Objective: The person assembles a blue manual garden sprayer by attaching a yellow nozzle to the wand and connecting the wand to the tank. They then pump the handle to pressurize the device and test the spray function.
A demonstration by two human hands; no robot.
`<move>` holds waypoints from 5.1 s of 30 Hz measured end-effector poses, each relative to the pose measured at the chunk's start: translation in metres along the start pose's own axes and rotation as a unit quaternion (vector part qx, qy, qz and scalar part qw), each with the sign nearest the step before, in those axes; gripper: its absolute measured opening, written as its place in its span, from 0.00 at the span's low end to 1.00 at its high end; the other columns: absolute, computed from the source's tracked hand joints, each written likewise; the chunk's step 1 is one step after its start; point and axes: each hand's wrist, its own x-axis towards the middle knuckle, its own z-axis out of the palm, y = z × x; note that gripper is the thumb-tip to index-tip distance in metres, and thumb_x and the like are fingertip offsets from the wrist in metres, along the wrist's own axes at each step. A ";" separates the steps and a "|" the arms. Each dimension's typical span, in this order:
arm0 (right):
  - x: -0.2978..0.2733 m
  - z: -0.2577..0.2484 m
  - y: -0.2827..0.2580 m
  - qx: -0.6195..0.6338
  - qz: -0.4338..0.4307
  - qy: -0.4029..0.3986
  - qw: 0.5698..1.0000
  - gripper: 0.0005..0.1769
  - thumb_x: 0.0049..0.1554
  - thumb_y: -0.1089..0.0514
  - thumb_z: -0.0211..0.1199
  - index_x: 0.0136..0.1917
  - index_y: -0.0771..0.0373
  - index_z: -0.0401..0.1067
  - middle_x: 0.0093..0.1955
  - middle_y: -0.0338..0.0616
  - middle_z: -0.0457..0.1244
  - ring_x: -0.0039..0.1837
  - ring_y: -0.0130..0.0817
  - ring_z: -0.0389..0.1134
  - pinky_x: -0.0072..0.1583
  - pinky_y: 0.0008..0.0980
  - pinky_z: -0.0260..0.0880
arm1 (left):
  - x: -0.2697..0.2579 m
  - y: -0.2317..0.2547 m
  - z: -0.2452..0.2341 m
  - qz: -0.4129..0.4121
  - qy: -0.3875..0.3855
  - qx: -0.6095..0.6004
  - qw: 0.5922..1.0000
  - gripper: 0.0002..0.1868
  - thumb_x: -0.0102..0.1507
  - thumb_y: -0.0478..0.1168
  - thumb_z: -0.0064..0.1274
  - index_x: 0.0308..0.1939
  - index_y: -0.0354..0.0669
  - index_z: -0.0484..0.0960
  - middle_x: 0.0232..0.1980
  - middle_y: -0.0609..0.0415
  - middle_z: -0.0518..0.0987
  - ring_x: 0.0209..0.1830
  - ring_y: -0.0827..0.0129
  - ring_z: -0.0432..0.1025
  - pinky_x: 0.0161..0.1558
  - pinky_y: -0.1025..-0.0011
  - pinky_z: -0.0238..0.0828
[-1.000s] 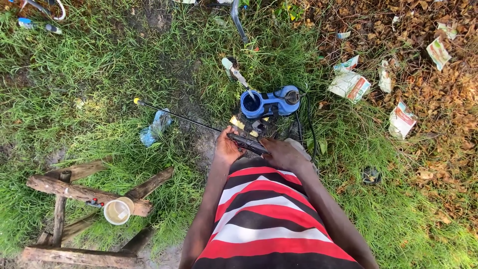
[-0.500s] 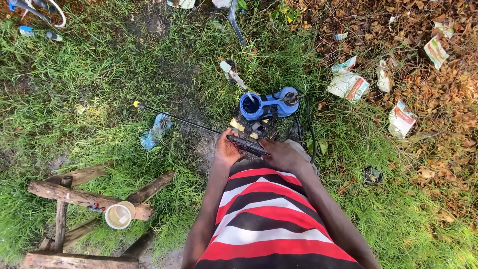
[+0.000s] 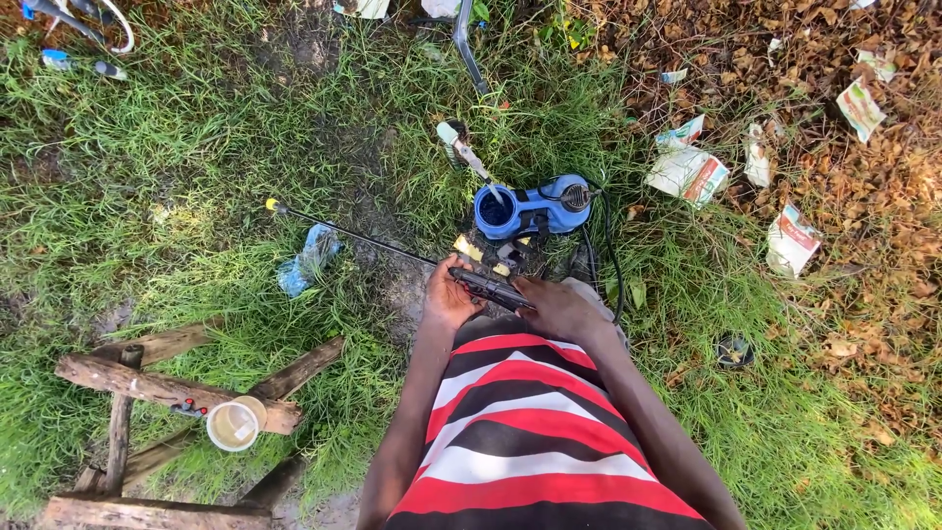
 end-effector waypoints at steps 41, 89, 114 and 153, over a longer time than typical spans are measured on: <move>0.004 -0.019 -0.025 0.042 0.095 -0.106 0.989 0.38 0.62 0.59 0.54 0.82 0.53 0.46 0.78 0.51 0.52 0.76 0.47 0.60 0.73 0.49 0.67 | -0.047 0.003 0.048 0.013 0.072 0.036 0.997 0.15 0.65 0.54 0.55 0.30 0.54 0.72 0.34 0.56 0.77 0.40 0.67 0.67 0.58 0.58 0.55; 0.106 0.064 0.060 -0.021 0.097 -0.165 0.981 0.45 0.61 0.35 0.64 0.80 0.49 0.46 0.77 0.38 0.55 0.75 0.33 0.62 0.76 0.38 0.57 | 0.002 0.028 0.012 0.001 0.071 -0.092 0.993 0.13 0.62 0.52 0.61 0.30 0.54 0.77 0.35 0.58 0.79 0.34 0.68 0.62 0.43 0.65 0.54; 0.039 0.013 -0.009 0.002 0.071 -0.067 0.995 0.31 0.64 0.51 0.55 0.78 0.54 0.53 0.71 0.49 0.63 0.67 0.44 0.69 0.70 0.46 0.71 | 0.041 0.008 -0.001 -0.011 -0.019 -0.060 0.998 0.14 0.59 0.53 0.60 0.23 0.64 0.73 0.27 0.70 0.75 0.25 0.69 0.71 0.24 0.70 0.48; 0.031 -0.005 0.021 0.004 0.021 -0.028 0.999 0.27 0.59 0.50 0.60 0.69 0.56 0.64 0.61 0.59 0.68 0.63 0.63 0.70 0.60 0.57 0.71 | 0.022 0.004 0.010 0.032 -0.045 -0.061 0.997 0.15 0.57 0.38 0.59 0.44 0.42 0.72 0.51 0.41 0.83 0.53 0.45 0.79 0.54 0.45 0.72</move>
